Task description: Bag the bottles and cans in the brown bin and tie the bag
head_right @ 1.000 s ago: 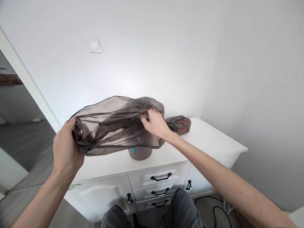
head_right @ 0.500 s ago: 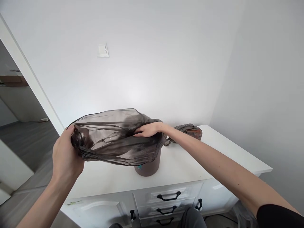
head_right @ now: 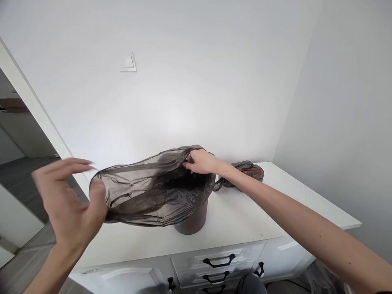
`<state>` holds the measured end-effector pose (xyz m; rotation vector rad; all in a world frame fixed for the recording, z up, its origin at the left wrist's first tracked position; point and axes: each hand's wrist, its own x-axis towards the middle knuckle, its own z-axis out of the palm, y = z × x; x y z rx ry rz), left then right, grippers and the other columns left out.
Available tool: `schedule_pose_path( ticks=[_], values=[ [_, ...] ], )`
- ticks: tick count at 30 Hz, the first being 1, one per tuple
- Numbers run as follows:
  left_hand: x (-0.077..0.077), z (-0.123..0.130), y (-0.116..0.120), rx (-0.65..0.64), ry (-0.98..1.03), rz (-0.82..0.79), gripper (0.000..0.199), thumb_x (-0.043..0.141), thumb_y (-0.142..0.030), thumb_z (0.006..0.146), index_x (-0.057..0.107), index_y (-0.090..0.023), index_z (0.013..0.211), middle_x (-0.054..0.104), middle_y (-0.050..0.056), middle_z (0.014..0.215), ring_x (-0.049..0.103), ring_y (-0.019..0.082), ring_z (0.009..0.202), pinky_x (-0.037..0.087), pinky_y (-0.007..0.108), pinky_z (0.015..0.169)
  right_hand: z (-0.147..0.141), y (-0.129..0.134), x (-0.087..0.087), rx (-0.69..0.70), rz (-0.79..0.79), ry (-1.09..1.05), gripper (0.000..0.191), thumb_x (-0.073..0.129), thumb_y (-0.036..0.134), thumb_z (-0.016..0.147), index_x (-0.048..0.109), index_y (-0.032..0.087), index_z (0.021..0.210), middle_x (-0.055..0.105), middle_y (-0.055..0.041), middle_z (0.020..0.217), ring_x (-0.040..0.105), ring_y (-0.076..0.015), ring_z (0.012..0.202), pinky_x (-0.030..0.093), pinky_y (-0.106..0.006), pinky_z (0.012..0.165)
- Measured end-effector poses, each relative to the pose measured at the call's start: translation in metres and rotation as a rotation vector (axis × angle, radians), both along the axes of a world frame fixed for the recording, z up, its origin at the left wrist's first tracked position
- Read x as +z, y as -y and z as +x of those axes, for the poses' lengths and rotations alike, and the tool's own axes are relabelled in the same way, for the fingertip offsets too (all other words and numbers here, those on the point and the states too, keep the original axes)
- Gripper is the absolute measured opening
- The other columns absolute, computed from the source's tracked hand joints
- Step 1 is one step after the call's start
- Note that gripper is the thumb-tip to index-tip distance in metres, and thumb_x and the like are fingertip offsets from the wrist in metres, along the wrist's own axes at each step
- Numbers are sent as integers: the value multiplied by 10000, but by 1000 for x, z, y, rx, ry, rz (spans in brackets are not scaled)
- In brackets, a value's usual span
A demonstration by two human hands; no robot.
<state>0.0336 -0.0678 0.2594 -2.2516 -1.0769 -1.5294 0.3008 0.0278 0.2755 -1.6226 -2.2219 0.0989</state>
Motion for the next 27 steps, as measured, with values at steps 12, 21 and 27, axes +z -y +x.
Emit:
schedule_pose_path(
  ticks=[12, 21, 27],
  values=[
    [1, 67, -70, 261, -669, -78, 392, 471, -387, 1014, 661, -132, 1243, 526, 225, 1465, 438, 436, 1418, 355, 658, 1168, 39, 60, 29, -165, 186, 335, 301, 440, 336, 1046, 676, 168, 965, 731, -132, 846, 705, -266, 780, 432, -328, 688],
    [18, 74, -70, 404, -752, 32, 965, 847, -530, 682, 472, -134, 1478, 431, 272, 1539, 303, 559, 1475, 204, 744, 1190, 83, 100, 46, -123, -85, 546, 81, 747, 260, 841, 703, 194, 856, 733, -74, 777, 724, -255, 730, 420, -306, 602],
    [38, 79, -45, 449, -651, 107, 712, 710, -452, 854, 488, -125, 1446, 466, 289, 1504, 364, 557, 1429, 211, 769, 1144, 108, 126, 57, -228, -48, 495, 498, 724, 372, 887, 481, 215, 481, 456, 3, 396, 508, -162, 388, 323, -308, 488]
  ],
)
